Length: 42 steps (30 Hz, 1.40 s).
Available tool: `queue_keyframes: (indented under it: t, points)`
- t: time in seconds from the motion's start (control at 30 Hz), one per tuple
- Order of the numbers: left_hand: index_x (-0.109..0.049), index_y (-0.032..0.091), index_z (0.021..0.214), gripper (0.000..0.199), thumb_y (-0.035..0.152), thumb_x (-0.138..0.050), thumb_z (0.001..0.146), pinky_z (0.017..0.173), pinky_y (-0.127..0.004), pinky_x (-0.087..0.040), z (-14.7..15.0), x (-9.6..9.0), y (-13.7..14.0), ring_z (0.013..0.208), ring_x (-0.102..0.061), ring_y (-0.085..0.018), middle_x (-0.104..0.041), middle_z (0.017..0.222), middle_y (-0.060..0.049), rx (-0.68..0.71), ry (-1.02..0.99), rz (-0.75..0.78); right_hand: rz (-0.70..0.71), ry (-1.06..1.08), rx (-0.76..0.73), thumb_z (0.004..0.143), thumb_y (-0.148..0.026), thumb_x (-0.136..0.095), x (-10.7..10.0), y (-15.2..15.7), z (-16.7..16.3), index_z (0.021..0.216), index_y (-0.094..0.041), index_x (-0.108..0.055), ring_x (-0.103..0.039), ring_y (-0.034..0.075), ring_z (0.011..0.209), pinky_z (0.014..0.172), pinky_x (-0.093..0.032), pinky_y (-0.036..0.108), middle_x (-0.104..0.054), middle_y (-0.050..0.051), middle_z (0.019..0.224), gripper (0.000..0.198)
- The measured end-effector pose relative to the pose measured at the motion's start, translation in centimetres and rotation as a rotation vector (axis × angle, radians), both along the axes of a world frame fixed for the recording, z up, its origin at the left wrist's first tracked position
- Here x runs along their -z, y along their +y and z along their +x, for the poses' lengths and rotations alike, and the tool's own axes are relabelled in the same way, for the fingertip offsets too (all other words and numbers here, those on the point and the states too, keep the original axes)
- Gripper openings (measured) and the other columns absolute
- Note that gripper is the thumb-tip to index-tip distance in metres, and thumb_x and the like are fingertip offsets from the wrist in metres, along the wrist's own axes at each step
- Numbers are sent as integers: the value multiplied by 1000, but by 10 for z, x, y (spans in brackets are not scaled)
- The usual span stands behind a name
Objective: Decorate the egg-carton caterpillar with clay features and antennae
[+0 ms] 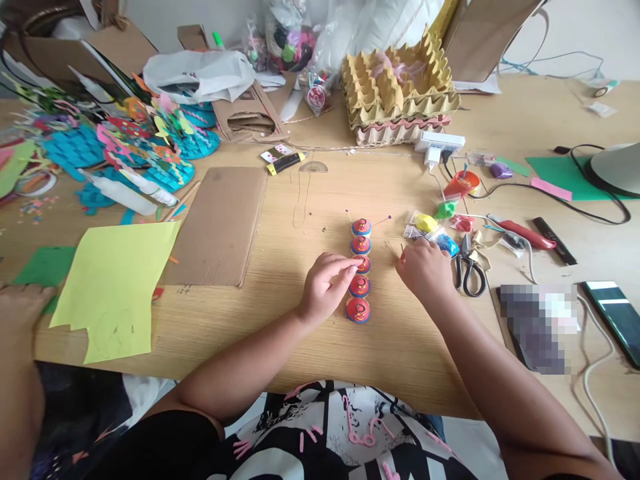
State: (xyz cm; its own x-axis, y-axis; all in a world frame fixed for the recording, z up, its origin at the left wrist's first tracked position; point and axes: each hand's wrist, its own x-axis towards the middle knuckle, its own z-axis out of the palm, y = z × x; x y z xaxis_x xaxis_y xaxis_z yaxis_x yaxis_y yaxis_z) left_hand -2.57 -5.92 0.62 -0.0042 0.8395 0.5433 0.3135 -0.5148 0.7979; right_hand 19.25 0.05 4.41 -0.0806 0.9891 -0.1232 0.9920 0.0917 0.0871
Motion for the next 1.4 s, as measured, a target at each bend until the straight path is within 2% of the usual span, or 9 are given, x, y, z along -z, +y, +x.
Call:
queue_keyframes:
  t: [0.23, 0.43, 0.6, 0.73, 0.87, 1.03, 1.17, 1.27, 1.4]
  points:
    - [-79, 21, 110, 16, 21, -65, 103, 85, -31, -58, 0, -1, 1, 95, -72, -15, -82, 101, -5, -7, 14, 22, -72, -29, 20, 94, -19, -54, -8, 8, -8, 116, -5, -78, -68, 39, 115, 82, -51, 41, -71, 26, 121, 35]
    - [-79, 21, 110, 15, 18, -66, 102, 85, -29, -57, 1, -1, 1, 96, -72, -14, -82, 102, -5, 4, 17, 38, -20, -5, 10, 94, -21, -53, -7, 3, -6, 107, -7, -79, -69, 39, 111, 79, -49, 40, -71, 24, 116, 32]
    - [-79, 21, 109, 15, 21, -65, 103, 84, -31, -58, 0, -2, 1, 95, -73, -16, -82, 101, -6, -4, 32, 39, 46, 83, 1, 93, -23, -54, -12, 2, 0, 96, -12, -77, -69, 34, 103, 76, -44, 38, -74, 20, 112, 25]
    - [-79, 20, 109, 15, 20, -65, 102, 85, -31, -59, 0, -2, 2, 96, -73, -16, -82, 102, -6, 0, 35, 24, 37, 264, 40, 87, -25, -60, -16, 1, 9, 81, -19, -67, -65, 25, 80, 68, -39, 35, -75, 11, 88, 11]
    - [-79, 21, 109, 14, 19, -67, 101, 86, -32, -59, 0, -1, 3, 96, -73, -16, -82, 102, -6, 8, 23, 12, -17, 568, 115, 79, -25, -63, -19, -11, 13, 74, -23, -56, -56, 18, 63, 61, -37, 31, -68, 1, 70, 9]
    - [-78, 20, 105, 13, 23, -65, 103, 89, -32, -57, 1, -1, 1, 96, -72, -16, -80, 100, -6, 36, -10, -49, -56, 1022, 85, 79, -26, -64, -12, -36, 6, 80, -23, -54, -54, 14, 56, 57, -39, 29, -68, 0, 65, 10]
    - [-75, 20, 105, 23, 34, -57, 108, 87, -31, -56, 2, -1, -2, 95, -71, -17, -77, 102, -7, 63, -88, -169, -150, 1319, -5, 85, -31, -63, 7, -47, -3, 100, -22, -59, -66, 17, 64, 64, -49, 30, -76, 2, 72, 18]
    - [-72, 19, 101, 34, 41, -47, 111, 88, -31, -54, 2, -1, -2, 91, -69, -16, -74, 95, -6, 63, -113, -235, -129, 1396, -64, 91, -31, -60, 19, -51, -8, 110, -19, -62, -69, 17, 67, 67, -52, 31, -74, 1, 72, 23]
    - [-66, 19, 87, 44, 48, -43, 111, 81, -29, -53, 2, 1, -1, 82, -66, -15, -69, 85, -4, 75, -150, -248, -60, 1331, -145, 97, -32, -59, 23, -57, -10, 104, -19, -68, -60, 14, 60, 60, -47, 27, -67, 0, 69, 17]
